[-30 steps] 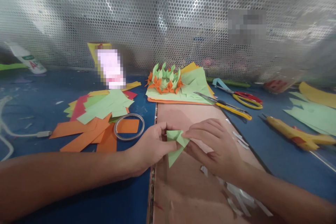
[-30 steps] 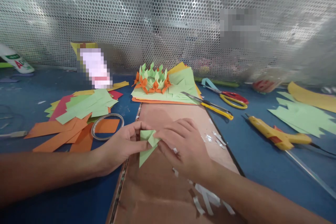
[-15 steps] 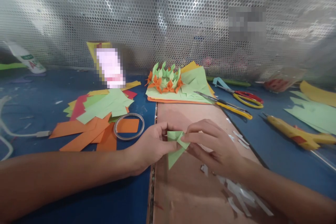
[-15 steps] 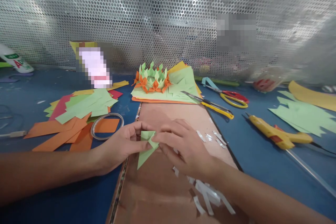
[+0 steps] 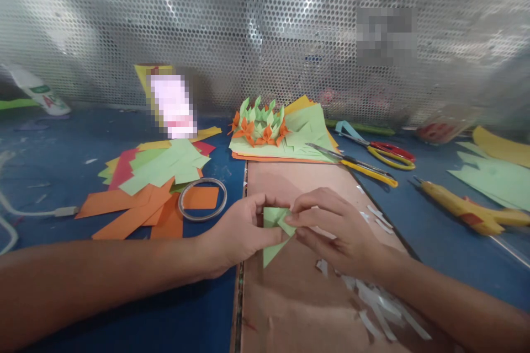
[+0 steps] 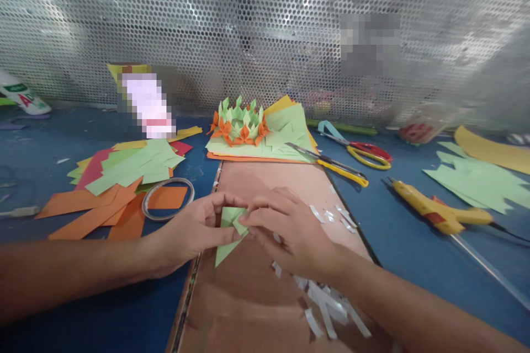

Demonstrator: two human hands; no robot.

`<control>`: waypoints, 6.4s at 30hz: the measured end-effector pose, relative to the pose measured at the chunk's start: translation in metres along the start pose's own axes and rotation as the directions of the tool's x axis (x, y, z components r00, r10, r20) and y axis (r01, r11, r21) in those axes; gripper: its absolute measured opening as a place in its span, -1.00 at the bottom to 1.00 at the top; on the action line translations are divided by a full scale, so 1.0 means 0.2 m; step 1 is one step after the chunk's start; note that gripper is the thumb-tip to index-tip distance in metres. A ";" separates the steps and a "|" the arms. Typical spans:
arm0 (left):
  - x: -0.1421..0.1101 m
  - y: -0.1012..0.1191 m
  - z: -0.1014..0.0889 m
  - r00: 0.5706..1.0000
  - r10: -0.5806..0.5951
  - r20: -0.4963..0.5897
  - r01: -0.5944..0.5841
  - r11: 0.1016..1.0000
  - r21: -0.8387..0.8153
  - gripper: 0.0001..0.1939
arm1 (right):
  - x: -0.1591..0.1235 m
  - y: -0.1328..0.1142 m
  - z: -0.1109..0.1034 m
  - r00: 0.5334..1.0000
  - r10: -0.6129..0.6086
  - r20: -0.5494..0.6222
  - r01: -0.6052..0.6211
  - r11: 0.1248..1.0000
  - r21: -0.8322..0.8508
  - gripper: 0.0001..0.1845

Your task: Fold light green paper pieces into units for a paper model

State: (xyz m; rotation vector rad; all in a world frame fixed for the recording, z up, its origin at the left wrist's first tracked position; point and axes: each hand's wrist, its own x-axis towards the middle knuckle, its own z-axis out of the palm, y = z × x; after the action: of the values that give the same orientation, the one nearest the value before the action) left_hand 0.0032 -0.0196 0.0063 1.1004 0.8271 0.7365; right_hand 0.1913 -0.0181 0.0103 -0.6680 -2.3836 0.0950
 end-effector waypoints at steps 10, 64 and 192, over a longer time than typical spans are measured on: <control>0.00 0.00 0.00 0.999 -0.034 0.020 0.035 0.999 -0.021 -0.62 | -0.01 0.00 -0.01 0.999 -0.003 0.039 0.003 1.000 -0.002 -0.81; -0.02 0.01 -0.01 0.997 0.048 -0.057 -0.040 0.990 0.137 -0.71 | 0.03 -0.07 0.00 0.880 0.468 0.086 -0.467 0.817 0.337 -0.83; 0.00 -0.01 -0.02 0.992 0.089 -0.092 -0.089 0.996 0.007 -0.79 | -0.02 -0.08 0.04 0.843 0.471 0.259 -0.535 0.783 0.318 -0.85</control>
State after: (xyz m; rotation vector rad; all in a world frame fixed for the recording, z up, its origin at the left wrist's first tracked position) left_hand 0.0006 -0.0186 0.0045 1.1180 0.8615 0.8663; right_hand 0.1822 -0.0327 0.0049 -1.1238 -2.1751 0.8562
